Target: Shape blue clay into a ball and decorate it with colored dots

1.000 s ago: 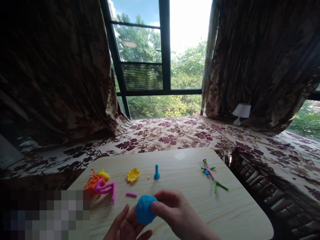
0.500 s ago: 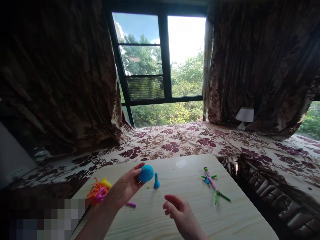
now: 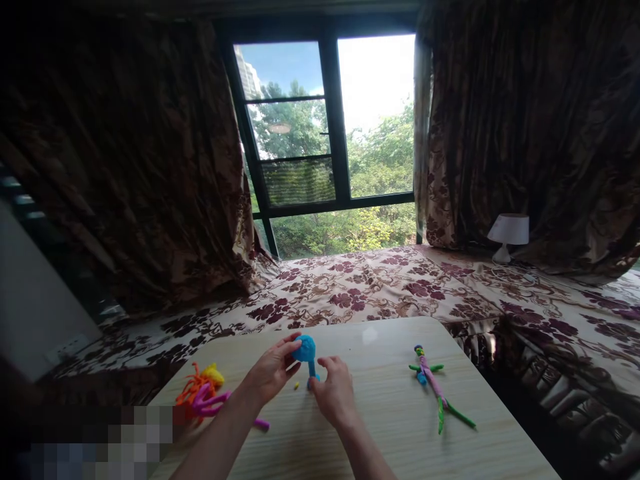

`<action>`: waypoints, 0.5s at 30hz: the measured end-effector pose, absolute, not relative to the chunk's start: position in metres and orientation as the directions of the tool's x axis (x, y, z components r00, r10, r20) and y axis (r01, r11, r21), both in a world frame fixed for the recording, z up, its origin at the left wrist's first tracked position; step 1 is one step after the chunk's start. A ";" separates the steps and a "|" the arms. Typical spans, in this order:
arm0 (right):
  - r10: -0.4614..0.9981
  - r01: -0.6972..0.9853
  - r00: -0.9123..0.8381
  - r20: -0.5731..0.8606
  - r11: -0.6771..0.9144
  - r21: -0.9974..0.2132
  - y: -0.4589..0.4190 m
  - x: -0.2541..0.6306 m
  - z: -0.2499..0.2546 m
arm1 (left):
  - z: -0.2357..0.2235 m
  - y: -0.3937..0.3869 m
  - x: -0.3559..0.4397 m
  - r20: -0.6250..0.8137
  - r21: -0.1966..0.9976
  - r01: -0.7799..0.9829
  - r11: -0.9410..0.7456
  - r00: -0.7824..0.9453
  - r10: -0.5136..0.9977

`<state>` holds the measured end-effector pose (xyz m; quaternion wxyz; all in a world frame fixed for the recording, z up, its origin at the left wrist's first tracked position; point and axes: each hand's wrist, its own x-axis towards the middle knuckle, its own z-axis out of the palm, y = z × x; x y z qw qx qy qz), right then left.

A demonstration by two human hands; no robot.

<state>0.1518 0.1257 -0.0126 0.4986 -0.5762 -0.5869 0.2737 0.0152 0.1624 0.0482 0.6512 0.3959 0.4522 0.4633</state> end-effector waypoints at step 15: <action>0.932 0.470 0.107 0.347 0.260 -0.843 0.129 0.153 -0.017 | 0.017 0.159 0.006 -0.249 0.945 -0.175 0.277 0.168 0.954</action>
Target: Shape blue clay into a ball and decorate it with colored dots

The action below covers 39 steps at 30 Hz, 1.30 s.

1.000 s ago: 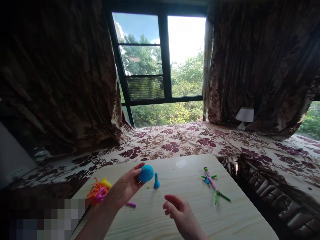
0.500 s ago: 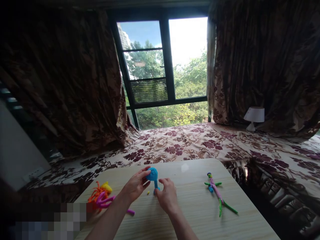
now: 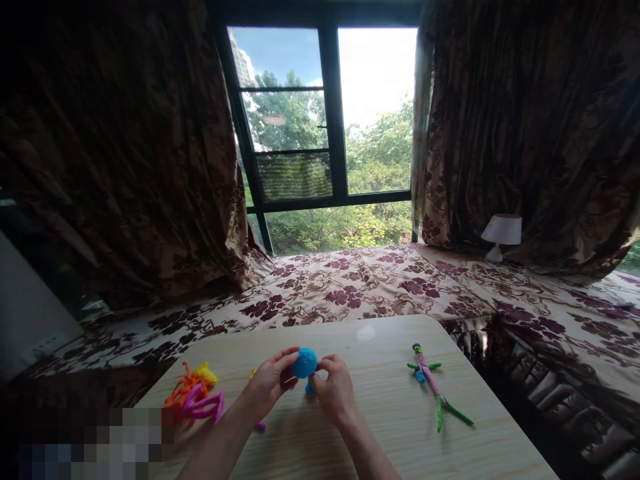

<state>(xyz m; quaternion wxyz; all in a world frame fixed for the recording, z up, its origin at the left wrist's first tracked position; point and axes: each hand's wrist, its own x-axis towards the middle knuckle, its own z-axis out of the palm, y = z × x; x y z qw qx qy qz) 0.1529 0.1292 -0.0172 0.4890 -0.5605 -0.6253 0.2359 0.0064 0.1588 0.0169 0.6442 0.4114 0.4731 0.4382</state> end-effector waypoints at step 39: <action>0.945 0.501 -0.045 0.324 0.302 -0.811 0.124 0.194 -0.044 | 0.026 0.163 0.017 -0.038 0.941 0.335 -0.057 0.270 0.962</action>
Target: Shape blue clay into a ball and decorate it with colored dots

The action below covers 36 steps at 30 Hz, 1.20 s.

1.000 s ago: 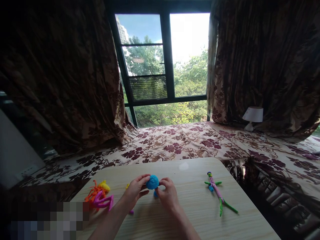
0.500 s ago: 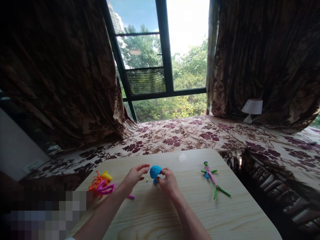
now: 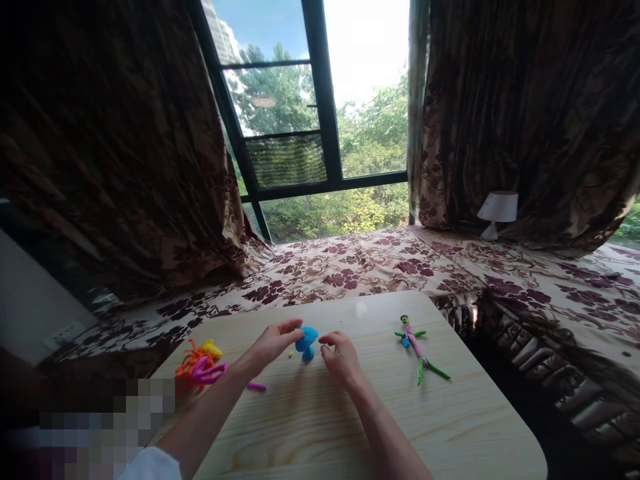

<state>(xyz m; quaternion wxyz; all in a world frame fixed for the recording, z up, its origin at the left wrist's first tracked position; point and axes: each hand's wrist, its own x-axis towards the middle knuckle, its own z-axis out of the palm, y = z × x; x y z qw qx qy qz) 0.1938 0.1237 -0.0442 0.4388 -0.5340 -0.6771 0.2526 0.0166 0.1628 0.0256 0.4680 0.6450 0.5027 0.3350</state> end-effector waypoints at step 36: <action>0.937 0.636 0.036 0.347 0.246 -0.731 0.123 0.146 -0.014 | 0.058 0.140 -0.031 -0.031 0.974 -0.215 0.066 0.164 0.986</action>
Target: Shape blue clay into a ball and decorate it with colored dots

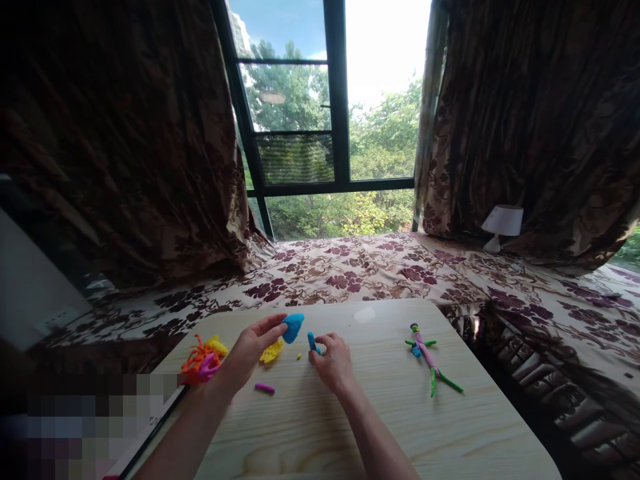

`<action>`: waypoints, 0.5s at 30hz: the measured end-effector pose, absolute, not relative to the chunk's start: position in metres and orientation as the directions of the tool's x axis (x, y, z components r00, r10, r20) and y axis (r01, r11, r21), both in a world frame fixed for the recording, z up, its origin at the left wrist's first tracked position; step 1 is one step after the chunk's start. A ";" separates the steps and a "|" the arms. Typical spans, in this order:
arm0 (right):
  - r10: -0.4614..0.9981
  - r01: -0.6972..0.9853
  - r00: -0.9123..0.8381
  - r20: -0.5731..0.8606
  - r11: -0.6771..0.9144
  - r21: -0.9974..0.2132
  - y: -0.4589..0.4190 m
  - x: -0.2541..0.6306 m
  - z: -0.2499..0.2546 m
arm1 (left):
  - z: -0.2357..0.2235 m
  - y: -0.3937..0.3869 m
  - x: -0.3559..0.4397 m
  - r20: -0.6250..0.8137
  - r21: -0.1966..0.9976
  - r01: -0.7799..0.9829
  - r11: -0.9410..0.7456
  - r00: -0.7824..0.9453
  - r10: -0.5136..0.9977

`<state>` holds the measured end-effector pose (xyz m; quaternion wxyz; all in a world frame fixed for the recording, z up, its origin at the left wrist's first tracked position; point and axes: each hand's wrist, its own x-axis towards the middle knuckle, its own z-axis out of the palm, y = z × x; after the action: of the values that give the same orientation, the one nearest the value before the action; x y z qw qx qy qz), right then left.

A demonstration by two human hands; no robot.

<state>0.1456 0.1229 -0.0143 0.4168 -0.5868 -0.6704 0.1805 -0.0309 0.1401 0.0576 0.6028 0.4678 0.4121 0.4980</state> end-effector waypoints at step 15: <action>0.910 0.488 -0.209 0.357 0.414 -0.768 0.014 0.136 0.091 | 0.050 0.008 -0.015 -0.407 0.627 -0.541 0.561 0.386 0.828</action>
<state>0.1362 0.0142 0.0912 0.4103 -0.4764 -0.7339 0.2570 -0.0146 0.0085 0.0504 0.8081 0.2006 0.3571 0.4234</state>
